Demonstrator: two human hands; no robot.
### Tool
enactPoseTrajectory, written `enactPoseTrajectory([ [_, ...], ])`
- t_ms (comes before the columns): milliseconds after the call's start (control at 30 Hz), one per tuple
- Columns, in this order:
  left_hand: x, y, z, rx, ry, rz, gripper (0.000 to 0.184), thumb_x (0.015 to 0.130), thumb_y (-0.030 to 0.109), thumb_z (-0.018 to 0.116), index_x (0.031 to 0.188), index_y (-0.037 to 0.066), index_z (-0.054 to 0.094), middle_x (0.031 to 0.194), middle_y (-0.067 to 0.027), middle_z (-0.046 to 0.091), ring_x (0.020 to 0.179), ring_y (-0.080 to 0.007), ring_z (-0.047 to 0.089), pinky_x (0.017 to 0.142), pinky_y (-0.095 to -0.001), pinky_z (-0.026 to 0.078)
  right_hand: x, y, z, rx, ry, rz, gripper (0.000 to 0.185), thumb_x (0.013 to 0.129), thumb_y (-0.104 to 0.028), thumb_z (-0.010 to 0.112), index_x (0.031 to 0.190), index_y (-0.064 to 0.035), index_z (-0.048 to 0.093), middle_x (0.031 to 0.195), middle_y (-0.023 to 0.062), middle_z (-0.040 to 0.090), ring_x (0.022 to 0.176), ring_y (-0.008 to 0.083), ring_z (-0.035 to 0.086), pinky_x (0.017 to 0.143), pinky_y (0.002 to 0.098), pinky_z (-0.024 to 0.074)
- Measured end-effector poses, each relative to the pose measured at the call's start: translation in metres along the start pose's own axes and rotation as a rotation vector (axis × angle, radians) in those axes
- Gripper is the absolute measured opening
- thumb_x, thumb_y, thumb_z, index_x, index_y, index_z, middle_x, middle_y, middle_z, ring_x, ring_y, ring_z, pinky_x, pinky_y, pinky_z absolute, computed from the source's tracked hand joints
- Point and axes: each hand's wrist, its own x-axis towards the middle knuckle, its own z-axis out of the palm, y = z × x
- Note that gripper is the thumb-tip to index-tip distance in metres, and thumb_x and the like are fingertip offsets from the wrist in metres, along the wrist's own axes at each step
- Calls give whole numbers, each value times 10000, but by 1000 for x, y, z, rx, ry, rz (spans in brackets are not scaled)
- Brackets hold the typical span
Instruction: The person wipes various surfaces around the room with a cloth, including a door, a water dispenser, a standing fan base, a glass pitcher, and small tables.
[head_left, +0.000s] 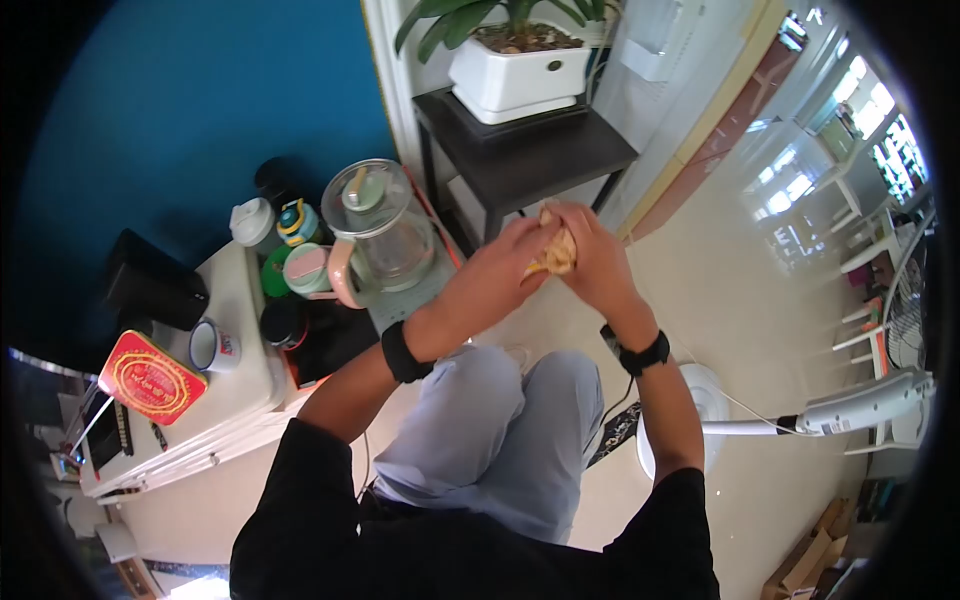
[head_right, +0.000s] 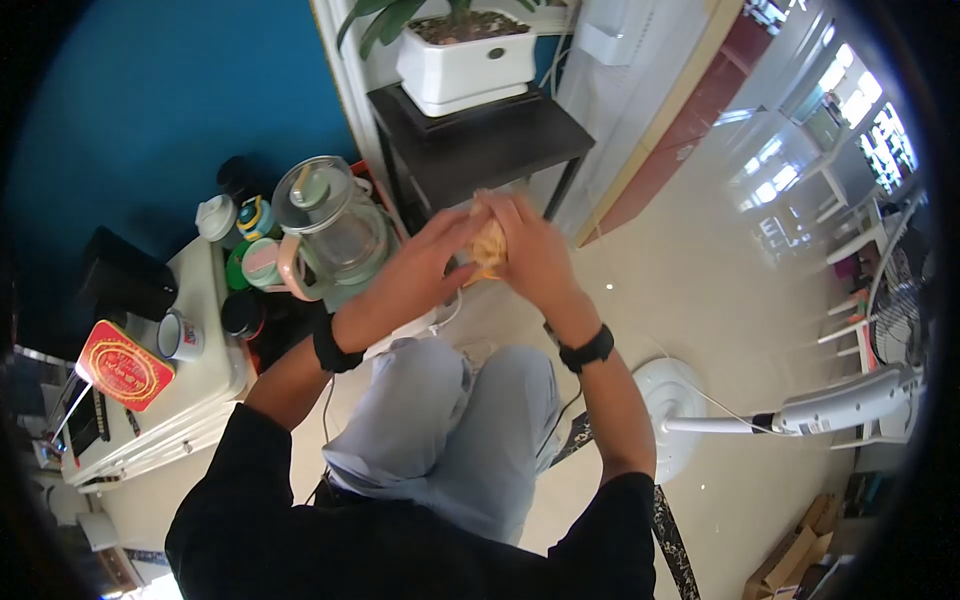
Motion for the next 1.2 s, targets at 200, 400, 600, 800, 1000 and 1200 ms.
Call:
enactPoseTrajectory([
  [200, -5, -32, -33, 334, 212, -93, 611, 843, 25, 644, 1412, -1, 423, 1274, -229, 516, 1084, -411, 585, 885, -441, 524, 73, -13, 52, 59, 93, -237, 613, 699, 62, 678, 1283, -85, 566, 1254, 121, 577, 1162, 351, 569, 954, 417, 496],
  [400, -5, -80, -17, 461, 202, -218, 509, 822, -10, 589, 1302, -126, 463, 1140, -252, 586, 1001, -388, 630, 858, -416, 545, 87, -1, 96, 34, 55, -288, 423, 723, 9, 685, 1135, -65, 633, 1149, 130, 630, 1117, 344, 584, 956, 421, 487],
  [600, 36, -81, -9, 592, 202, -211, 278, 822, 2, 589, 1091, -62, 558, 1066, -230, 623, 954, -388, 650, 794, -439, 556, 99, 30, 102, 126, -23, -114, 343, 772, -58, 663, 1113, -93, 655, 1152, 111, 658, 1125, 315, 594, 972, 420, 468],
  [800, 85, -101, 13, 597, 176, -108, 221, 817, 74, 612, 1004, -44, 610, 955, -201, 664, 854, -363, 673, 725, -422, 574, 98, 61, 79, 38, 69, -45, 351, 798, -104, 653, 1149, -89, 653, 1168, 118, 667, 1135, 321, 592, 974, 427, 462],
  [1000, 132, -102, 50, 672, 69, -64, 182, 834, 122, 597, 926, -20, 662, 857, -182, 682, 839, -320, 673, 668, -397, 569, 85, 104, 49, -81, 89, 30, 306, 851, -117, 624, 1147, -39, 630, 1172, 166, 654, 1124, 363, 592, 943, 422, 483],
  [1200, 88, -72, 29, 601, 35, 145, 120, 812, 74, 591, 856, -3, 673, 830, -170, 693, 798, -327, 685, 658, -411, 561, 54, 43, 25, -100, -41, 143, 305, 827, -66, 614, 1129, -18, 624, 1182, 204, 644, 1149, 391, 578, 944, 431, 496],
])
